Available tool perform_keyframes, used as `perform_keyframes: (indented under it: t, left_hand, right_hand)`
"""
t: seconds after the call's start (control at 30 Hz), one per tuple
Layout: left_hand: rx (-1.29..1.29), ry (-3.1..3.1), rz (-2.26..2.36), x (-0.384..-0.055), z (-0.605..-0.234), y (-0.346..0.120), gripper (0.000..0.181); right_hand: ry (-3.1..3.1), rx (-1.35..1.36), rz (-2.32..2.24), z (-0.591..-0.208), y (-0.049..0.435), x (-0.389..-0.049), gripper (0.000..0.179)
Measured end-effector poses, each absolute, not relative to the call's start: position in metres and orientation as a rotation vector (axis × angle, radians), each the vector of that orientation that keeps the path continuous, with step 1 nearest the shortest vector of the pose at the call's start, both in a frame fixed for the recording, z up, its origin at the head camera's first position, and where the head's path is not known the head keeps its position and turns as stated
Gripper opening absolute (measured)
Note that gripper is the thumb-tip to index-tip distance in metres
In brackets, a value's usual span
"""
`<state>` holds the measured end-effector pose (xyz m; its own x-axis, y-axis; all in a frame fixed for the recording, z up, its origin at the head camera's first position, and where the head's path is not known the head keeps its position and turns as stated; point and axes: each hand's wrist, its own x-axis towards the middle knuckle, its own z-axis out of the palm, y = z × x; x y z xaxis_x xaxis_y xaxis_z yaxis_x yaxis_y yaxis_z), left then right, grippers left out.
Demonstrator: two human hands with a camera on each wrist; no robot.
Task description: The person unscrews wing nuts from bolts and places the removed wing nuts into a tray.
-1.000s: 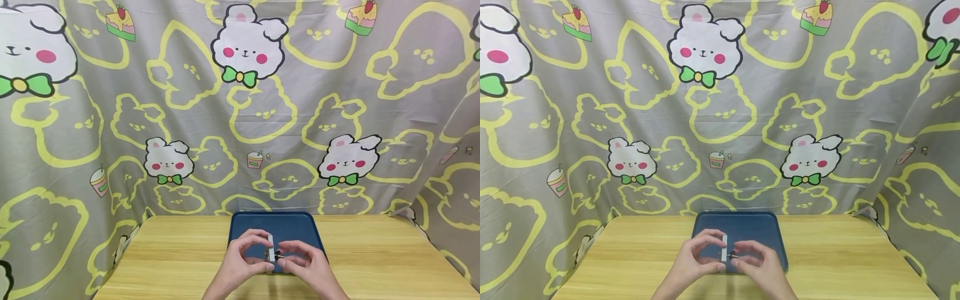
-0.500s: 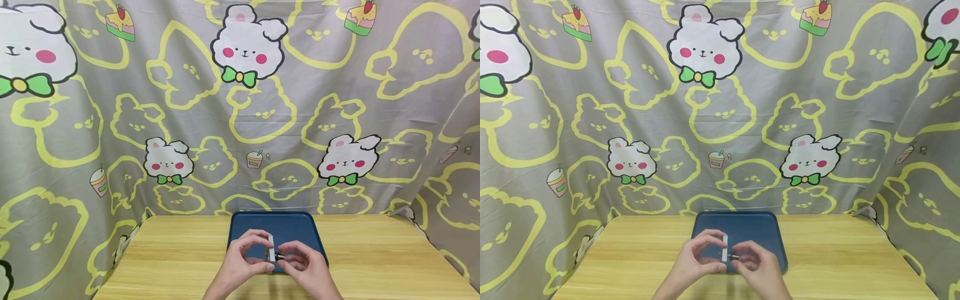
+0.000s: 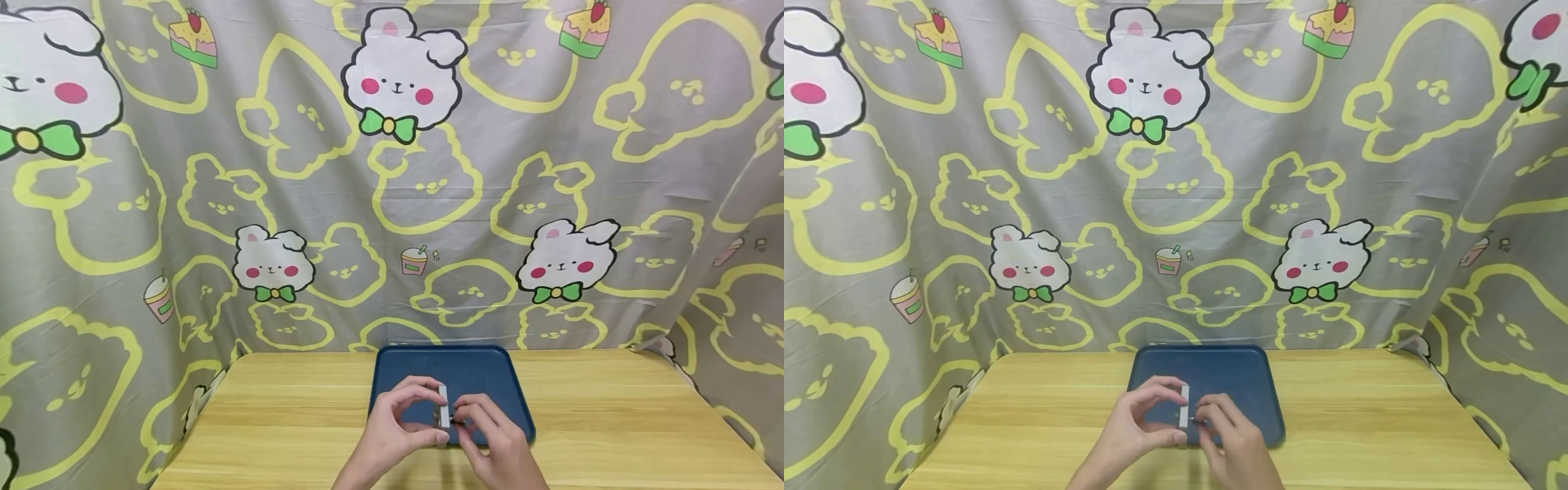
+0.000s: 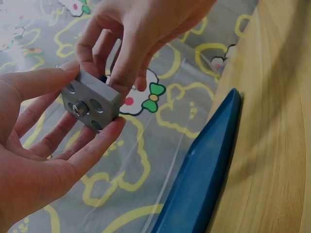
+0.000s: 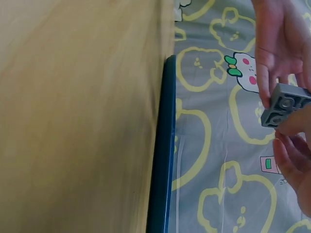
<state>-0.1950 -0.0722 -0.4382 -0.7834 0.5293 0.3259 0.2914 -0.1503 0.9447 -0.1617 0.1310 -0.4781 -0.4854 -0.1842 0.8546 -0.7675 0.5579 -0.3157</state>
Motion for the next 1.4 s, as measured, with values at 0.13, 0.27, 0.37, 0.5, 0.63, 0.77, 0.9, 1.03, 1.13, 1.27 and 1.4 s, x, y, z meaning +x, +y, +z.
perform_keyframes:
  t: [0.13, 0.27, 0.37, 0.5, 0.63, 0.77, 0.9, 1.03, 1.13, 1.27, 1.4]
  left_hand:
    - [0.929, 1.929, 2.056, -0.195, -0.438, -0.073, 0.038]
    - [0.911, 1.942, 2.065, -0.195, -0.437, -0.074, 0.037]
    - [0.903, 1.949, 2.071, -0.195, -0.436, -0.075, 0.037]
    - [0.891, 1.947, 2.076, -0.195, -0.435, -0.076, 0.037]
    - [0.890, 1.946, 2.077, -0.195, -0.435, -0.077, 0.037]
    - [0.897, 1.946, 2.077, -0.195, -0.435, -0.077, 0.037]
    - [0.890, 1.938, 2.084, -0.196, -0.436, -0.077, 0.037]
    - [0.887, 1.936, 2.088, -0.196, -0.435, -0.077, 0.037]
    - [0.891, 1.942, 2.090, -0.196, -0.435, -0.076, 0.038]
    - [0.897, 1.945, 2.088, -0.196, -0.435, -0.076, 0.039]
    - [0.906, 1.945, 2.082, -0.195, -0.435, -0.075, 0.039]
  right_hand:
    - [-1.946, 0.775, 0.813, -0.477, 0.130, -0.162, 0.033]
    - [-1.921, 0.789, 0.841, -0.475, 0.129, -0.161, 0.030]
    - [-1.913, 0.804, 0.851, -0.475, 0.130, -0.161, 0.028]
    - [-1.907, 0.813, 0.787, -0.477, 0.131, -0.162, 0.029]
    - [-1.909, 0.813, 0.734, -0.479, 0.131, -0.163, 0.031]
    - [-1.915, 0.817, 0.722, -0.480, 0.131, -0.164, 0.032]
    - [-1.926, 0.840, 0.810, -0.478, 0.132, -0.164, 0.024]
    - [-1.966, 0.802, 1.012, -0.471, 0.135, -0.160, 0.022]
    - [-2.028, 0.687, 1.257, -0.463, 0.136, -0.155, 0.037]
    - [-2.127, 0.417, 1.744, -0.454, 0.137, -0.151, 0.029]
    - [-2.205, 0.258, 1.998, -0.451, 0.139, -0.152, 0.039]
